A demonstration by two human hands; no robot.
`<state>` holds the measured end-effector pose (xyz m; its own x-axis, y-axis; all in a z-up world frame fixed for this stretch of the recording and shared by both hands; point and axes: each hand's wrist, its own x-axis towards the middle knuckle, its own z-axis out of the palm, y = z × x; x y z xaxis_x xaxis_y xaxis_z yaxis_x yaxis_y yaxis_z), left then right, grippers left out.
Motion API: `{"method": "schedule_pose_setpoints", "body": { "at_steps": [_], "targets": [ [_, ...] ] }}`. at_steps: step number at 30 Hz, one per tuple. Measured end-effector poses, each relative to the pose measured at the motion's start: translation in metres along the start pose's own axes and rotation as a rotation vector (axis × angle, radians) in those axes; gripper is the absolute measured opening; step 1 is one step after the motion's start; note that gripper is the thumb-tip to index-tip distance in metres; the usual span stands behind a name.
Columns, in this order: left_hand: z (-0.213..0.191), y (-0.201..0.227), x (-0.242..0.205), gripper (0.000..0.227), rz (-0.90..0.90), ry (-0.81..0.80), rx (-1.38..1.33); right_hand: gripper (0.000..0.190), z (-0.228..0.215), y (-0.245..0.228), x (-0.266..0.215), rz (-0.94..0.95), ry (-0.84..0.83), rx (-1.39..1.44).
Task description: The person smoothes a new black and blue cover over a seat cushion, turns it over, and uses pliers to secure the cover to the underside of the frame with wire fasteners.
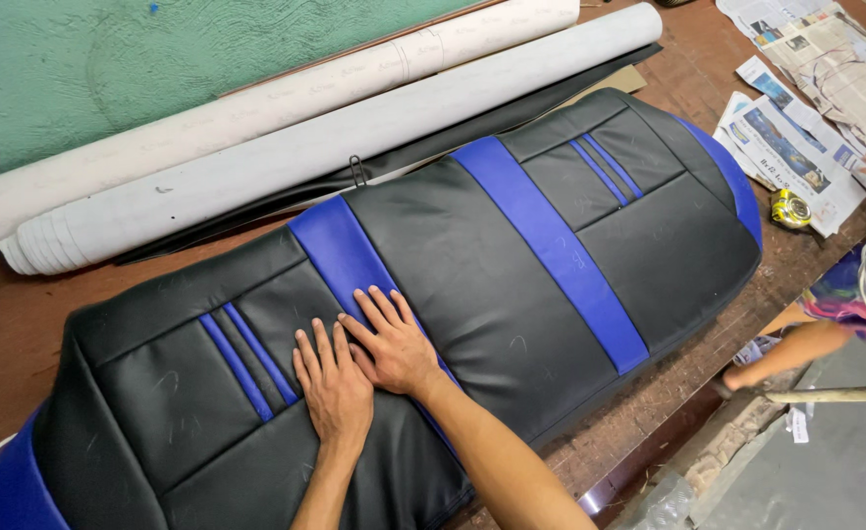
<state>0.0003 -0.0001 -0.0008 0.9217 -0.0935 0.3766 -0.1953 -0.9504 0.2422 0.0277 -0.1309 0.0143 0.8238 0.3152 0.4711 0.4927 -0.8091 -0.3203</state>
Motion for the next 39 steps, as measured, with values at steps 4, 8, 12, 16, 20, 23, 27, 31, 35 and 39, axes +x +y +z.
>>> {"method": "schedule_pose_setpoints", "body": {
  "at_steps": [4, 8, 12, 16, 20, 23, 27, 31, 35, 39],
  "targets": [
    [0.001, 0.000, 0.000, 0.048, 0.004, 0.005, 0.001, 0.049, 0.001, 0.000, 0.000, 0.002, -0.010, -0.012],
    [0.004, -0.002, -0.001, 0.049, 0.009, 0.010, 0.014, 0.049, 0.003, 0.002, -0.002, 0.003, -0.005, -0.017],
    [0.006, -0.004, 0.000, 0.048, 0.018, 0.015, 0.021, 0.050, 0.007, 0.004, -0.003, -0.013, 0.009, -0.027],
    [0.004, -0.002, -0.001, 0.046, 0.009, 0.029, 0.018, 0.049, 0.007, 0.003, -0.004, -0.015, 0.037, -0.002],
    [0.001, 0.000, -0.001, 0.046, 0.005, 0.031, 0.010, 0.048, 0.003, 0.001, -0.003, -0.011, 0.032, 0.000],
    [0.002, 0.000, -0.001, 0.045, 0.004, 0.031, 0.017, 0.049, 0.002, 0.001, -0.003, -0.004, 0.032, 0.000],
    [0.002, -0.001, -0.001, 0.045, 0.006, 0.041, 0.013, 0.049, 0.004, 0.002, -0.004, -0.002, 0.024, -0.004],
    [0.007, 0.001, 0.000, 0.050, 0.017, 0.032, 0.022, 0.050, 0.014, 0.009, -0.005, -0.020, 0.002, 0.002],
    [0.020, -0.005, 0.002, 0.055, 0.000, -0.073, 0.142, 0.052, 0.021, 0.018, -0.004, -0.073, -0.038, -0.033],
    [0.014, -0.005, -0.008, 0.053, -0.040, -0.079, 0.078, 0.054, 0.011, 0.010, 0.000, -0.040, -0.110, -0.086]
  ]
}}
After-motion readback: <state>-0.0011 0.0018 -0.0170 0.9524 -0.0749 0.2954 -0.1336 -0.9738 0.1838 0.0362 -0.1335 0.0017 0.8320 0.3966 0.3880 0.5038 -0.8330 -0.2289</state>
